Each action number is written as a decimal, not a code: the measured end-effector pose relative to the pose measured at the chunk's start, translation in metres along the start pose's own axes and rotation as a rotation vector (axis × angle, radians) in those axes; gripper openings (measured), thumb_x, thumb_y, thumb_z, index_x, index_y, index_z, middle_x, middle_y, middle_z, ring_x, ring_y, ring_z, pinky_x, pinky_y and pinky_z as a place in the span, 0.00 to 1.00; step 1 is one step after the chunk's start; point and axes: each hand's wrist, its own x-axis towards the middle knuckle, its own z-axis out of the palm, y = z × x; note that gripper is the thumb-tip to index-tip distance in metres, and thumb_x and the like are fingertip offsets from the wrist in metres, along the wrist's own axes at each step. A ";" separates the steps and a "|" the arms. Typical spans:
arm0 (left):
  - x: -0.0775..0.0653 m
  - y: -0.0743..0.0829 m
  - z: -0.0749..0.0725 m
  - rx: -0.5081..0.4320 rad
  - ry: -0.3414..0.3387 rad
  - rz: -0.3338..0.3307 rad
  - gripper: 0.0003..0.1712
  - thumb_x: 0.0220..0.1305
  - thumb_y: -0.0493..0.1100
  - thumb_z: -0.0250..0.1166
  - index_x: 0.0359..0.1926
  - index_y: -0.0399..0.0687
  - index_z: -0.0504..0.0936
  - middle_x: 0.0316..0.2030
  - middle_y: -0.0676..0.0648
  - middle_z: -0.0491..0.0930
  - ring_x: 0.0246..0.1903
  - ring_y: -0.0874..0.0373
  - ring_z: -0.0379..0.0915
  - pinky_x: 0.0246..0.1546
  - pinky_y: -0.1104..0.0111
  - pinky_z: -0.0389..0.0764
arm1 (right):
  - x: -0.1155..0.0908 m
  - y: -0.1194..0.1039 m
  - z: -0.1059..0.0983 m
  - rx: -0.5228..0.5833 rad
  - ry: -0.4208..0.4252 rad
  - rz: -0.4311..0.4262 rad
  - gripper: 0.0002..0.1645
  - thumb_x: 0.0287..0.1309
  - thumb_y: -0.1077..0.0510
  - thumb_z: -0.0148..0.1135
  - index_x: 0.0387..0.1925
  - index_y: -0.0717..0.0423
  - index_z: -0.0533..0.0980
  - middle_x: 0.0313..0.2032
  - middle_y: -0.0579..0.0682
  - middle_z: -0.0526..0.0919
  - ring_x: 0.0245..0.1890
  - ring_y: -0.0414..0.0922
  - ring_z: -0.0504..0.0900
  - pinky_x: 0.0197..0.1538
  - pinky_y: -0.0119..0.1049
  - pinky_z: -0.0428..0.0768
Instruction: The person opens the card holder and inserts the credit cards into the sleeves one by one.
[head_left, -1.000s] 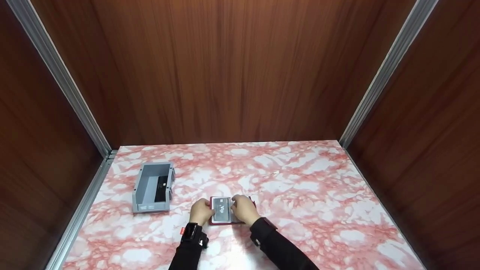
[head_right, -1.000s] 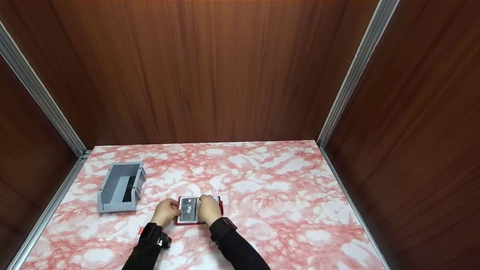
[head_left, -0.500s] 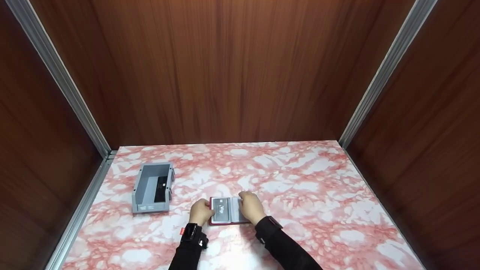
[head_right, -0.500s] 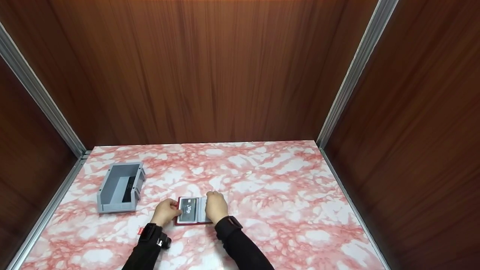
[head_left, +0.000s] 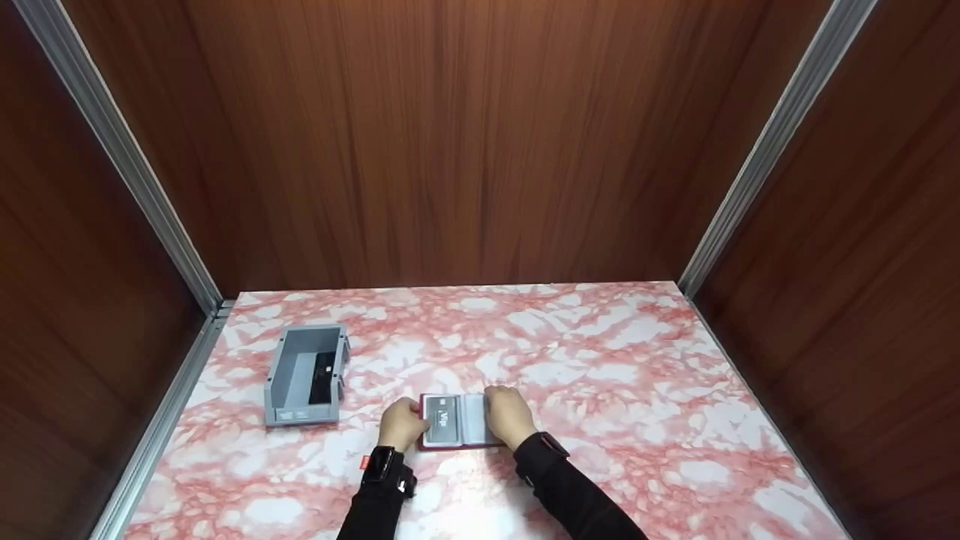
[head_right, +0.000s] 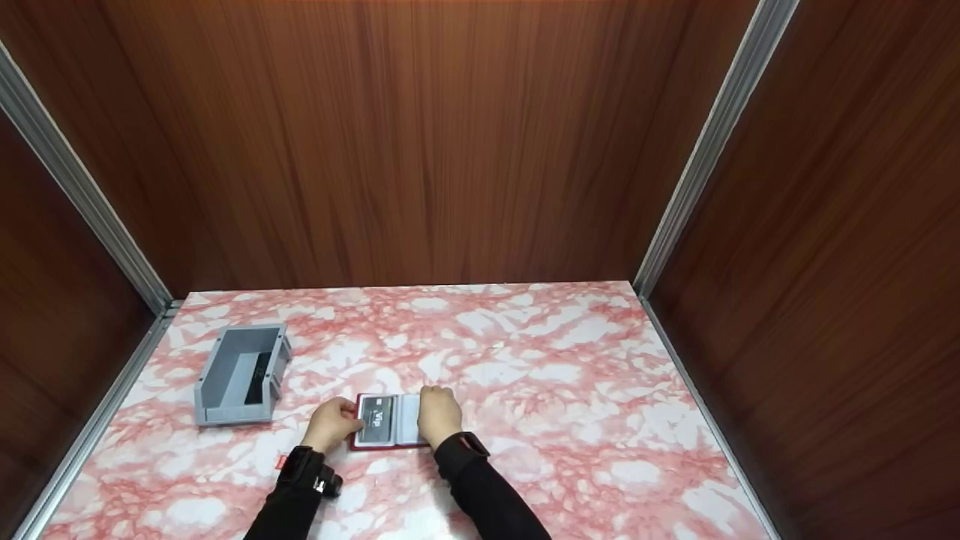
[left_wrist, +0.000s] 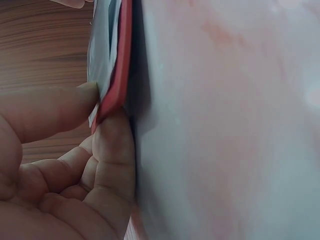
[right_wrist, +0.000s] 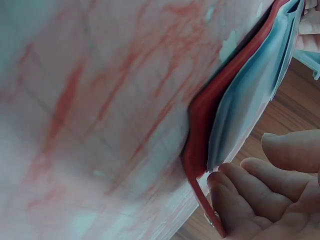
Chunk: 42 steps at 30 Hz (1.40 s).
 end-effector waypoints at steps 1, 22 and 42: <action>0.000 0.000 0.000 -0.001 0.001 0.004 0.13 0.39 0.30 0.71 0.31 0.33 0.79 0.23 0.46 0.77 0.28 0.49 0.73 0.36 0.56 0.76 | 0.000 0.000 0.000 -0.001 -0.003 -0.002 0.03 0.53 0.70 0.63 0.32 0.63 0.78 0.29 0.60 0.82 0.33 0.60 0.81 0.40 0.50 0.80; 0.000 0.000 0.001 0.008 0.008 -0.003 0.13 0.39 0.30 0.70 0.31 0.33 0.80 0.23 0.46 0.78 0.28 0.49 0.74 0.37 0.56 0.77 | -0.005 0.005 -0.001 0.017 -0.029 -0.052 0.10 0.52 0.71 0.60 0.35 0.61 0.82 0.33 0.57 0.85 0.37 0.57 0.83 0.43 0.48 0.80; 0.001 -0.002 0.002 0.001 -0.004 -0.003 0.13 0.40 0.31 0.71 0.31 0.33 0.80 0.23 0.46 0.77 0.29 0.49 0.74 0.38 0.55 0.77 | -0.006 -0.007 -0.003 0.139 -0.072 -0.078 0.09 0.58 0.67 0.64 0.41 0.61 0.85 0.39 0.53 0.87 0.40 0.53 0.84 0.46 0.45 0.80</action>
